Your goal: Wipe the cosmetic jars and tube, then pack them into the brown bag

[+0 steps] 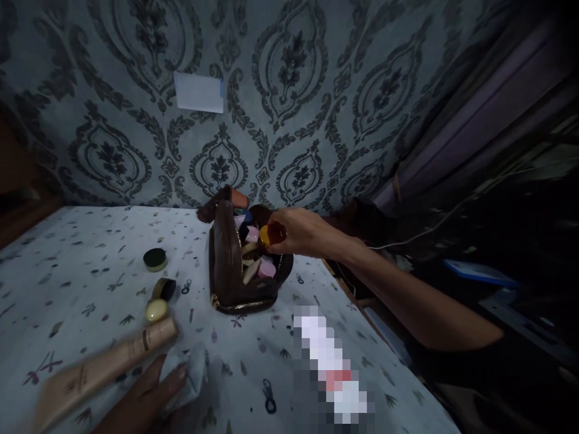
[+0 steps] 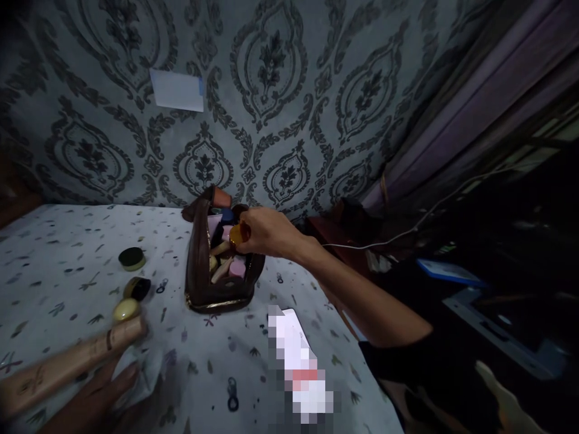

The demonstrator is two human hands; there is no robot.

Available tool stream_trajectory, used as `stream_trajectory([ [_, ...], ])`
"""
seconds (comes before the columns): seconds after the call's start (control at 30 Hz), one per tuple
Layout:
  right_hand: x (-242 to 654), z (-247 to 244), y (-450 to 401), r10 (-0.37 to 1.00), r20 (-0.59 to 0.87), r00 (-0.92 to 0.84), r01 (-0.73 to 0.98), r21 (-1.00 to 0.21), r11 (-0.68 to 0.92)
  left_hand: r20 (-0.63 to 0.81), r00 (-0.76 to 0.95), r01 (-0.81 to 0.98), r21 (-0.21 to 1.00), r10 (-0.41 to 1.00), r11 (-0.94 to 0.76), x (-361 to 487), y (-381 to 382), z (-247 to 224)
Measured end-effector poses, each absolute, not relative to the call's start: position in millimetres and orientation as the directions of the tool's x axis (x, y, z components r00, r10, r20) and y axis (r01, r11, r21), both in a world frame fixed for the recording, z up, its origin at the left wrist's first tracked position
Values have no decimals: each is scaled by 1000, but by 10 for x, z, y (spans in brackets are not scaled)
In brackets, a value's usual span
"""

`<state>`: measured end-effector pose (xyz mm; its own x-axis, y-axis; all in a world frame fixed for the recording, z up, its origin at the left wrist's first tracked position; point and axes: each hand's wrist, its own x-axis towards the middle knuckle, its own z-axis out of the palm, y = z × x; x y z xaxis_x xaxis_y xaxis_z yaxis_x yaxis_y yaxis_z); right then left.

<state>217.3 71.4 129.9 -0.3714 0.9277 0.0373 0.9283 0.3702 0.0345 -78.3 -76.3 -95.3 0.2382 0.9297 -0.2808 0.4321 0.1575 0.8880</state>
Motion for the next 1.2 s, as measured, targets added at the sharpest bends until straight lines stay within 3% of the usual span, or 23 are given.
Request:
stream_trajectory([
  [0.1,2139,1310,738,932,46,-358,933,44,357,-245,196,532,840,949,107,-866,-778,-928],
  [0.17,2143,1311,754,941,52,-334,943,12,334,-111,218,615,787,970,-48,-906,-735,-746],
  [0.23,2163,1295,770,952,66,-299,953,-35,301,155,405,661,631,901,-406,-864,-606,-387],
  [0.3,2194,1264,789,963,90,-256,959,-98,264,329,660,567,372,676,-735,-693,-386,98],
  [0.4,2251,1214,831,968,127,-215,949,-207,237,278,880,393,29,385,-919,-259,43,759],
  [0.5,2329,1181,880,968,157,-197,910,-338,240,107,953,298,-142,285,-944,126,448,1022],
  [0.63,2444,1152,903,971,201,-130,839,-499,215,3,957,284,-193,289,-939,293,748,920],
  [0.73,2490,1137,848,967,195,-162,825,-511,241,20,958,283,-227,286,-932,258,761,879],
  [0.93,2391,1106,707,933,151,-326,843,-401,359,21,942,327,-263,334,-908,106,633,1011],
  [1.2,2121,1060,805,917,-1,-399,911,-118,396,-3,920,379,-243,392,-893,39,614,1025],
])
